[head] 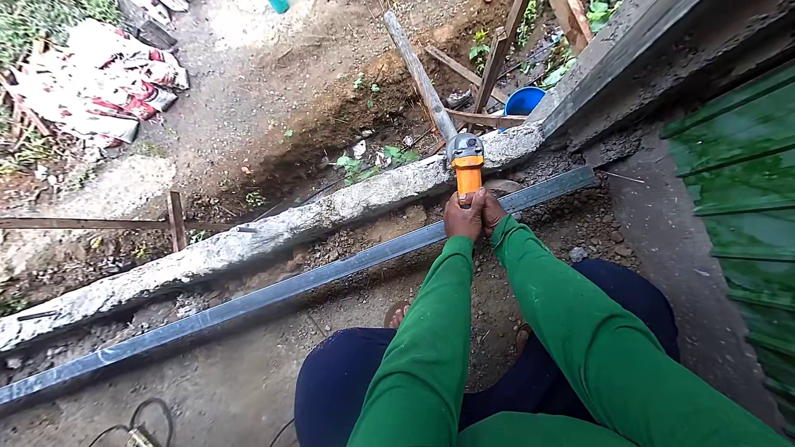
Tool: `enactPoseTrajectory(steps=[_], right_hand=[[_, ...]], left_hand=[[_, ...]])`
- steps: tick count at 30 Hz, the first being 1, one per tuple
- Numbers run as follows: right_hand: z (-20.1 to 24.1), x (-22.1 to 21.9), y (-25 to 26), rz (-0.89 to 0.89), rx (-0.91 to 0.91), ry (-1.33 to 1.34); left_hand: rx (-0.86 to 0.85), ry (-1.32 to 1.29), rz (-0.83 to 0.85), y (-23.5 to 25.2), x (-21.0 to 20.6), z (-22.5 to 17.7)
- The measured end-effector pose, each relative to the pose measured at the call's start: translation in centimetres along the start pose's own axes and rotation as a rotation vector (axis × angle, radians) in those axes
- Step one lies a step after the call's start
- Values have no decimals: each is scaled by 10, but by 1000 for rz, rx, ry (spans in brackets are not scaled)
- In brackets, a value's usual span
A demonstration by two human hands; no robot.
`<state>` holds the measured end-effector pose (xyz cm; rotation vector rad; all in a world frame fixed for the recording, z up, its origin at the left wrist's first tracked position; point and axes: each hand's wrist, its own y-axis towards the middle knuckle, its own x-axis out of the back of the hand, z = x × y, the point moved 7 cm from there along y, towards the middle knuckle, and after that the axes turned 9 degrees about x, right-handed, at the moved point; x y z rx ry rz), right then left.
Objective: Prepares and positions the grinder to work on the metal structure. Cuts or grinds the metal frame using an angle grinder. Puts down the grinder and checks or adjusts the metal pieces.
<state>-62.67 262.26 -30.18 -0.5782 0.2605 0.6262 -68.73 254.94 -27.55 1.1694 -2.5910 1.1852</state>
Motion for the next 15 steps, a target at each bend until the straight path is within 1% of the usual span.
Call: enactPoseTrajectory(steps=[9, 15], right_hand=[[5, 1, 0, 17, 15, -42], [4, 0, 2, 22, 6, -17]], left_hand=[[3, -17, -4, -5, 1, -5], [13, -33, 4, -3, 1, -4]])
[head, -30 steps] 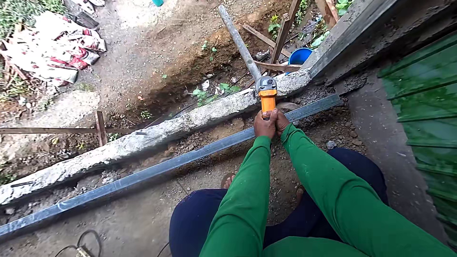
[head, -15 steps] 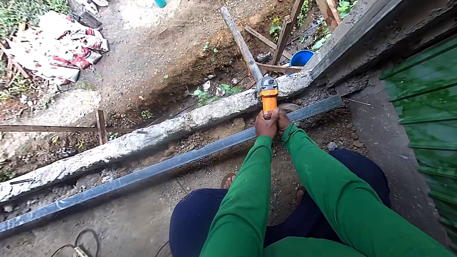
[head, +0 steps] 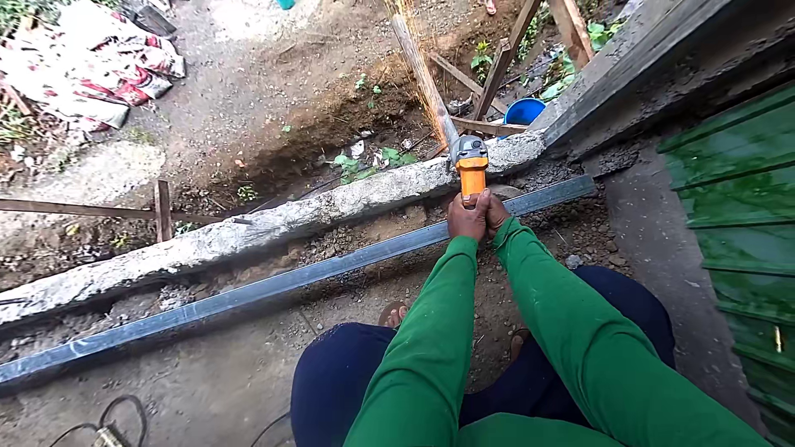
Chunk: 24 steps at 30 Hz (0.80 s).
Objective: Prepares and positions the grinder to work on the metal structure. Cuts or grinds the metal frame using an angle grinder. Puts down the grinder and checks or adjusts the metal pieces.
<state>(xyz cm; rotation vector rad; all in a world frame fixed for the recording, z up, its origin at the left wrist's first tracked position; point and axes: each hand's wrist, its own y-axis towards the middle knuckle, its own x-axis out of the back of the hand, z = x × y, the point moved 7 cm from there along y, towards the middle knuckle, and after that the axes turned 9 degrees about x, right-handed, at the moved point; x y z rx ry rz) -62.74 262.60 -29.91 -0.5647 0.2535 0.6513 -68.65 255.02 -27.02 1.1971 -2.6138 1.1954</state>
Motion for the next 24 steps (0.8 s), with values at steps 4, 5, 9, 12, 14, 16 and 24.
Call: enactPoseTrajectory(steps=[4, 5, 9, 12, 14, 16, 24], right_hand=[[-2, 2, 2, 14, 9, -13], [-2, 2, 2, 14, 11, -14], [1, 1, 0, 4, 22, -32], [4, -1, -2, -1, 9, -39], [3, -1, -1, 4, 3, -31], [1, 0, 1, 20, 12, -32], [4, -2, 0, 10, 28, -54]], left_hand=[[12, -8, 1, 0, -1, 1], [14, -14, 2, 0, -1, 0], [21, -27, -2, -1, -1, 0], [19, -20, 2, -1, 0, -1], [16, -14, -1, -1, 0, -1], [16, -11, -2, -1, 0, -2], [30, -20, -1, -2, 1, -1]])
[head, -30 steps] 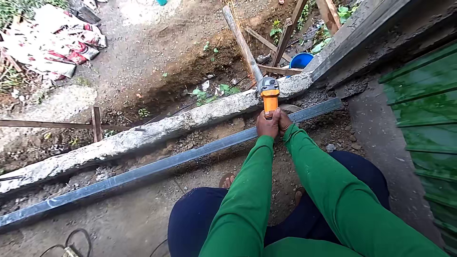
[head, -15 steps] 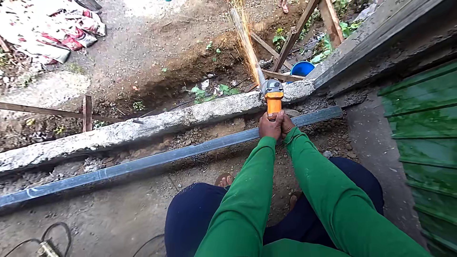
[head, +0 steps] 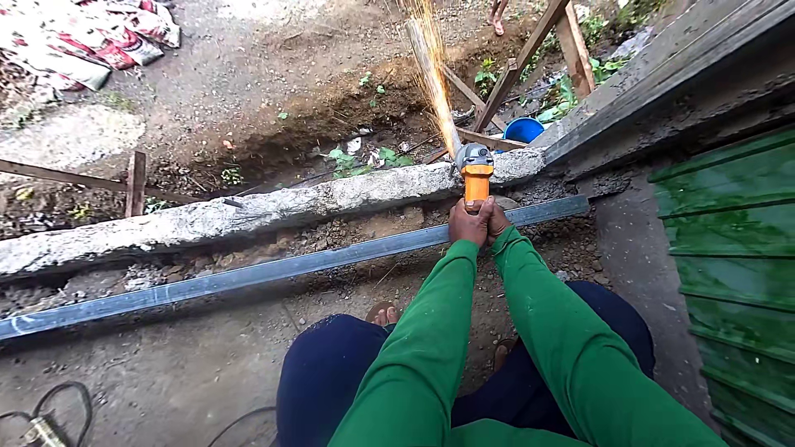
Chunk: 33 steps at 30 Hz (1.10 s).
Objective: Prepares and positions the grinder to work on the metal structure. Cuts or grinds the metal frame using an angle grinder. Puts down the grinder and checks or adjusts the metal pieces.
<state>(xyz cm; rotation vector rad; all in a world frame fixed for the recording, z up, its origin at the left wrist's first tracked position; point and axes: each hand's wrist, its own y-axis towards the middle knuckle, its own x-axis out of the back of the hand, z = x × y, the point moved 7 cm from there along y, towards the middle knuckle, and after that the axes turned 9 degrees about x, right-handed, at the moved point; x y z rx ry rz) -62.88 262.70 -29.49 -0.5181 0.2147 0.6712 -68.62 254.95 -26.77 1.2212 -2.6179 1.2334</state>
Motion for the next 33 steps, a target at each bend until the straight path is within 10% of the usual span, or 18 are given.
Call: enactPoseTrajectory(steps=[33], right_hand=[[0, 1, 1, 3, -24, 14]], left_hand=[[15, 14, -4, -2, 0, -3]])
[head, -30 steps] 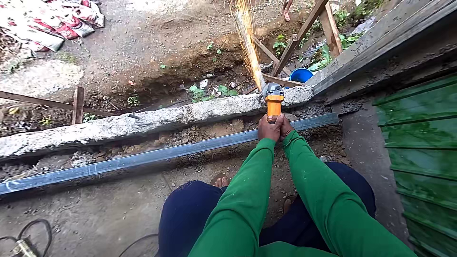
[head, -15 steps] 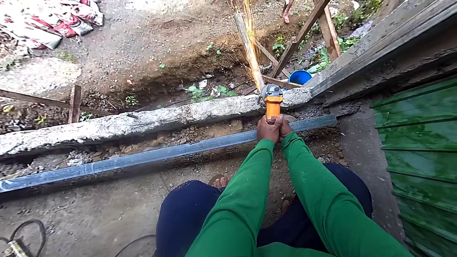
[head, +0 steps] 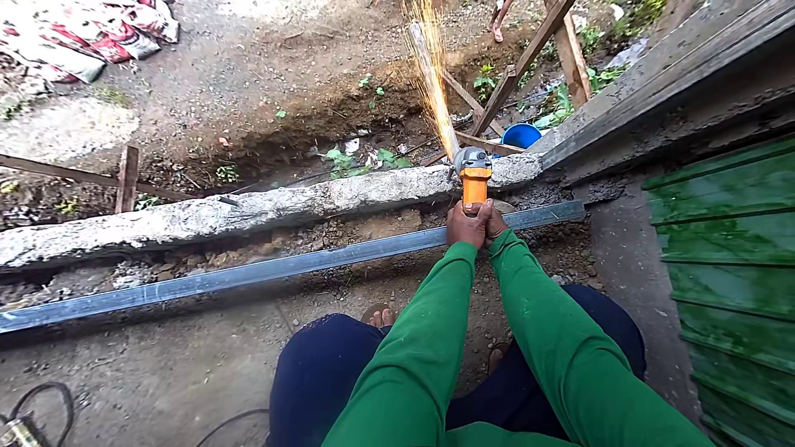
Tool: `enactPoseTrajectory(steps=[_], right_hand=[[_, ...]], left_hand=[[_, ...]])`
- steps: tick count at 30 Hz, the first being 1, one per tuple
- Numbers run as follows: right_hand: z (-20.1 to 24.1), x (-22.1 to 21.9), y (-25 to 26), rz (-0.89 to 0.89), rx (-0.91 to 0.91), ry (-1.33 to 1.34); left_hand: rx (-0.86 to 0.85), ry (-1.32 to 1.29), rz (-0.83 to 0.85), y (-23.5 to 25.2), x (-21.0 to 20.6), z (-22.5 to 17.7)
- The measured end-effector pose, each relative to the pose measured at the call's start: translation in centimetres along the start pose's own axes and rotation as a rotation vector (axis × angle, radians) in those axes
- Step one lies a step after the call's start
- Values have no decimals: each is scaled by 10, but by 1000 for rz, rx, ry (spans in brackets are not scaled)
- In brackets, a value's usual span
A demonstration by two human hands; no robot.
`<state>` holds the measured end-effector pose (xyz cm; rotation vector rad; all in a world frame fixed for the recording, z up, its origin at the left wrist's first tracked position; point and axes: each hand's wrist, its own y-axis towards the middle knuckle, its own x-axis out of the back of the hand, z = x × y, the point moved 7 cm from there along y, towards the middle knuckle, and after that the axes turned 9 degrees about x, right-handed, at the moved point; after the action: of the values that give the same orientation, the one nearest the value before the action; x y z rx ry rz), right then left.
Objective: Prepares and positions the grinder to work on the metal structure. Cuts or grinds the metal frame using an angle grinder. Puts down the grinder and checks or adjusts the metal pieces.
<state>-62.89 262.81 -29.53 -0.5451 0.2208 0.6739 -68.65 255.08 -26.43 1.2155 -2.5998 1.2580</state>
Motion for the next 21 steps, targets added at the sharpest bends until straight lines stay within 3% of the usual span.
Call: enactPoseTrajectory(steps=[21], right_hand=[[-6, 5, 8, 20, 22, 13]], left_hand=[[20, -7, -4, 1, 1, -1]])
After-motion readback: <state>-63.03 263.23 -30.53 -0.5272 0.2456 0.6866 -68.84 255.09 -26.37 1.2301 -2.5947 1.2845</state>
